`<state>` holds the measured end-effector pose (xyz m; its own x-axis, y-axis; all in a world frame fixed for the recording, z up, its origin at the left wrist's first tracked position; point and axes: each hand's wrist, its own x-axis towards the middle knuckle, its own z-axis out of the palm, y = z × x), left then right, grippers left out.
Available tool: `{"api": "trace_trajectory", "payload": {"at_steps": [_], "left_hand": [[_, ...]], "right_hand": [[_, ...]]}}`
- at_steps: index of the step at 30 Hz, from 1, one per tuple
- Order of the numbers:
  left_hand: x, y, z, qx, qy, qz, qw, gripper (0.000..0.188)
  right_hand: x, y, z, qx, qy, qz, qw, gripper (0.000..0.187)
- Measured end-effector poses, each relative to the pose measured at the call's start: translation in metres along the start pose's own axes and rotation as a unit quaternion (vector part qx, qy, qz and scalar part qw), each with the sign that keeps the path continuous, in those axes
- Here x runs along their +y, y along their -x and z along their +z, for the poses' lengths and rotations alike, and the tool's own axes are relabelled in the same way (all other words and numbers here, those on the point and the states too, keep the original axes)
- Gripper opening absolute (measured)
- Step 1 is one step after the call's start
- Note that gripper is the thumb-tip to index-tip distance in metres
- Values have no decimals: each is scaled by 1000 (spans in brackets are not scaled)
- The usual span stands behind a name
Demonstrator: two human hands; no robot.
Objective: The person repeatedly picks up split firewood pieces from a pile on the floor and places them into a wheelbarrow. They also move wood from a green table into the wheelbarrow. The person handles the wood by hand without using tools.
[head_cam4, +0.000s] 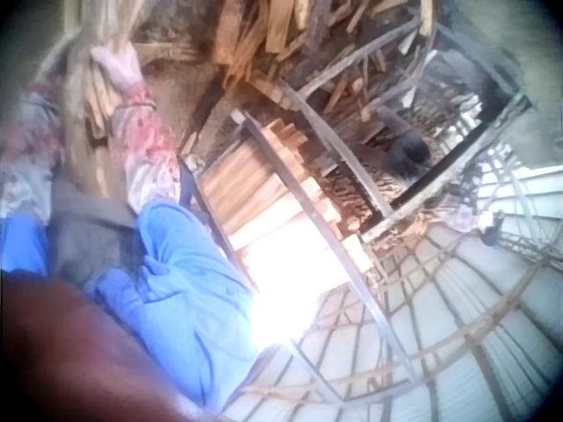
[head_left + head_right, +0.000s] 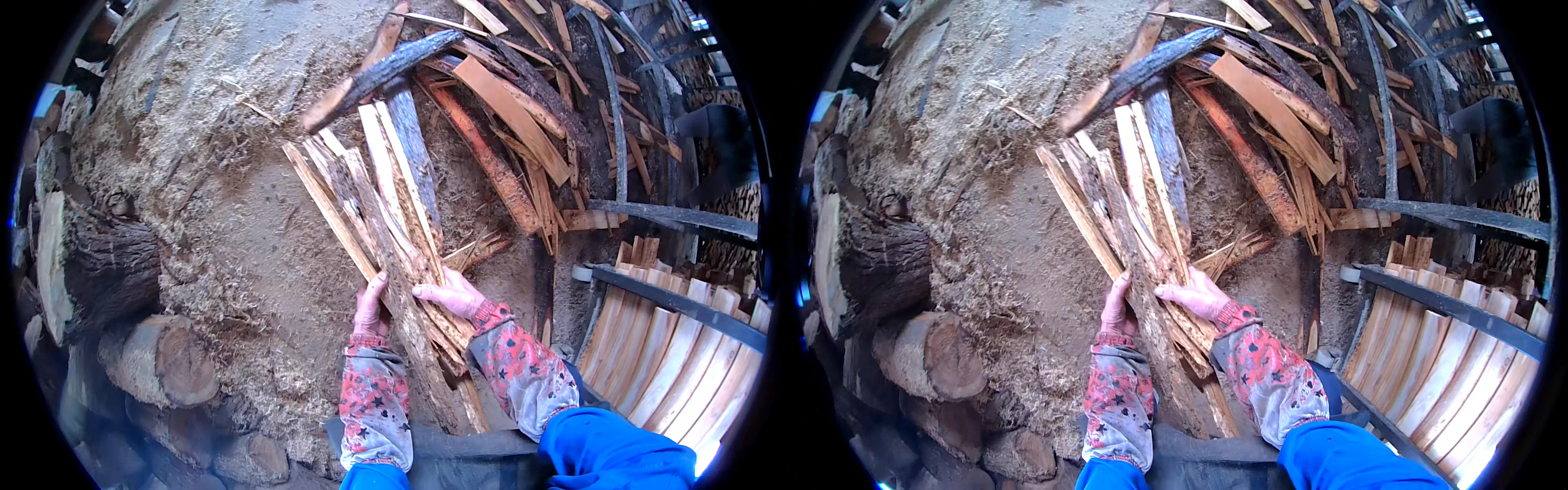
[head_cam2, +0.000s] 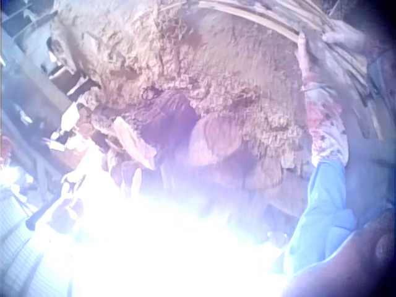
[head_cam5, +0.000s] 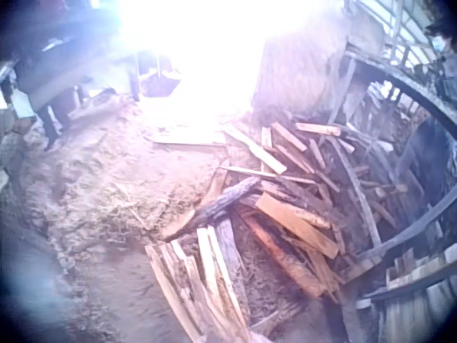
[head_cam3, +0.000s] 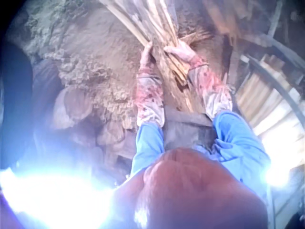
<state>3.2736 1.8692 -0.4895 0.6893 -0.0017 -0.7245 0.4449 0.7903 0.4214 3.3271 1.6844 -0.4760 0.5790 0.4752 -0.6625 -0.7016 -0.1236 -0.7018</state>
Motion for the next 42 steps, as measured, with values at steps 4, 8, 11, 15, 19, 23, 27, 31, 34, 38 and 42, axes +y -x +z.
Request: {"api": "trace_trajectory", "payload": {"at_steps": [4,8,11,15,19,23,27,31,34,38,42], "left_hand": [[0,69,22,-18,42,-32,998,49],[-2,127,37,-4,48,-33,998,46],[-8,156,35,-8,40,-36,999,47],[7,202,41,9,56,-27,998,45],[37,237,38,-9,89,1,996,47],[83,275,46,-34,89,94,991,54],[167,340,79,-84,68,188,976,63],[213,405,94,-147,59,279,947,49],[236,458,99,-150,76,316,934,55],[246,517,91,-170,41,376,910,85],[235,580,86,-126,42,455,881,84]], "right_hand": [[-15,65,23,-2,-5,5,1000,77],[-56,137,50,-12,-15,42,999,64],[-49,166,60,-6,3,38,999,62],[-41,190,79,1,13,30,999,66],[-85,212,121,-12,59,-15,998,64],[-151,235,168,-45,64,-45,996,58],[-234,273,232,-32,60,-49,996,60],[-287,320,287,-116,120,-161,973,54],[-308,351,321,-144,174,-213,951,56],[-326,400,364,-170,230,-245,926,67],[-325,430,384,-223,267,-266,899,75]]}}
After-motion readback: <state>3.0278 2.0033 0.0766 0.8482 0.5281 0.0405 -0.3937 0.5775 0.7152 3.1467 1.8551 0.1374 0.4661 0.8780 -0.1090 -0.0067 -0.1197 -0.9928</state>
